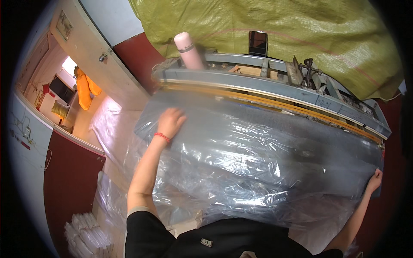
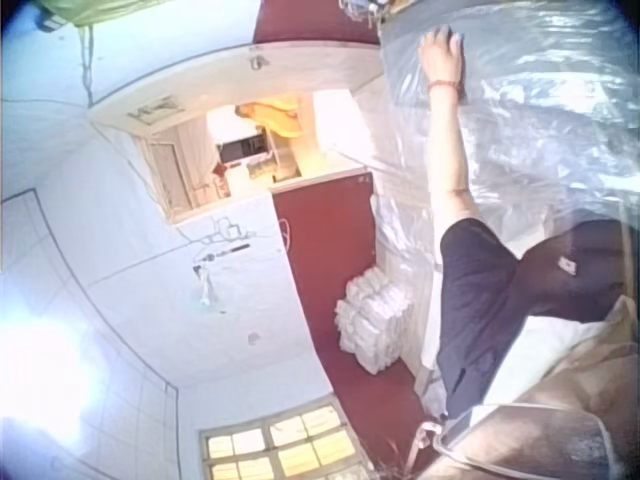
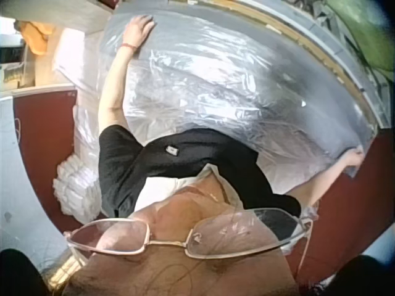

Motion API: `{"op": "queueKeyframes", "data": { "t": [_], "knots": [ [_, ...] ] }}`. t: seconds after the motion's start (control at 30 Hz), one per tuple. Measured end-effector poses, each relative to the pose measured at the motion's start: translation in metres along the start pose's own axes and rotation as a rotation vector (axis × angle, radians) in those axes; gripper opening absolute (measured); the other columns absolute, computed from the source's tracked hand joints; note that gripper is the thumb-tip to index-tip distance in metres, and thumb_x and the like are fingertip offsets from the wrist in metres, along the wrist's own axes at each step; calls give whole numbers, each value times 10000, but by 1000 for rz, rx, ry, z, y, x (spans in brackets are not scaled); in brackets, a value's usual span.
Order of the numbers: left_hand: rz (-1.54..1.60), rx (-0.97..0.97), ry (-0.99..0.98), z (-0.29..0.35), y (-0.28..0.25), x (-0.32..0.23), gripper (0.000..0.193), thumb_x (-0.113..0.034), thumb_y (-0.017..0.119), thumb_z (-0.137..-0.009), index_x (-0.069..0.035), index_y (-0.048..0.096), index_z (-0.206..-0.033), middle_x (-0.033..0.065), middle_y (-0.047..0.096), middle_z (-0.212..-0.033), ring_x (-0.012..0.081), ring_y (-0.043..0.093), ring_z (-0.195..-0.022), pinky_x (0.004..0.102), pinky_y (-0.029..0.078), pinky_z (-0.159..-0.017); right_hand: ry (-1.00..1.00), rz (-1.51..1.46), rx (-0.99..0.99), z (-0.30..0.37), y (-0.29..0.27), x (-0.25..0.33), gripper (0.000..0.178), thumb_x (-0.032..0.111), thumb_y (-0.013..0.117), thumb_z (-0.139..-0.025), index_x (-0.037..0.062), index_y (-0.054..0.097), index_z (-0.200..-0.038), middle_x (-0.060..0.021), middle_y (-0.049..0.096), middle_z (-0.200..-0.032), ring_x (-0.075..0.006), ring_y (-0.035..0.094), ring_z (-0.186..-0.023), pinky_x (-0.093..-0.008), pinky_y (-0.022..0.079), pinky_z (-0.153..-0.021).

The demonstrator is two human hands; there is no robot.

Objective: Operating a heat sealing machine to seal or package plastic bags.

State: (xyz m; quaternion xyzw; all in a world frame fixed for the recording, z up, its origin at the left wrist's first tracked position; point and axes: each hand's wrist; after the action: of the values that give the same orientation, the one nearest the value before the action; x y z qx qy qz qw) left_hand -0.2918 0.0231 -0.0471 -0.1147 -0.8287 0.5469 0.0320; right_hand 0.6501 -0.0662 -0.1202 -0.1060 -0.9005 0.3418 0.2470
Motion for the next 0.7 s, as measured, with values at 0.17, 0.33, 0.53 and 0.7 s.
{"op": "queueKeyframes", "data": {
  "t": [0.17,0.33,0.53,0.7],
  "knots": [
    [-5,-142,-179,-21,21,-34,165,-182,606,-720,-49,593,-816,90,570,-795,265,527,-817,376,417,-702,161,-7,-22,12,-59,-50,265,258,491,-865,42,560,-1002,-114,606,-965,-238,568,-884,-313,419,-781],
    [-12,-160,-120,-24,20,-68,152,-175,657,-689,-50,587,-741,77,575,-762,261,544,-784,362,425,-666,240,54,-86,22,-98,-101,296,283,488,-865,62,559,-1048,-117,599,-1007,-240,564,-916,-318,418,-789],
    [114,-171,-12,-49,21,-79,104,-140,598,-745,-44,559,-756,129,554,-726,295,542,-704,358,432,-626,295,73,-153,-15,-93,-138,316,308,497,-847,68,582,-1035,-106,600,-1033,-236,565,-949,-315,420,-826],
    [973,-540,-581,-76,-7,-93,172,-193,416,-883,-74,463,-768,-6,413,-651,90,426,-604,247,372,-552,318,-217,-194,-54,-41,-24,265,281,508,-818,79,621,-946,-97,627,-913,-221,581,-878,-332,440,-797]
  ]
}}
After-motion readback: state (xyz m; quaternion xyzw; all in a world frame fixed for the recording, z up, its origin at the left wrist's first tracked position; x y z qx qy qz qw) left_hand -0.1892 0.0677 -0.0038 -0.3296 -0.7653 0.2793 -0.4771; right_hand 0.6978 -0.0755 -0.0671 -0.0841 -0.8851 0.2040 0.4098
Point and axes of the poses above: each hand's wrist, its own z-axis away from the middle knuckle, its own y-axis out of the palm, x = y × z
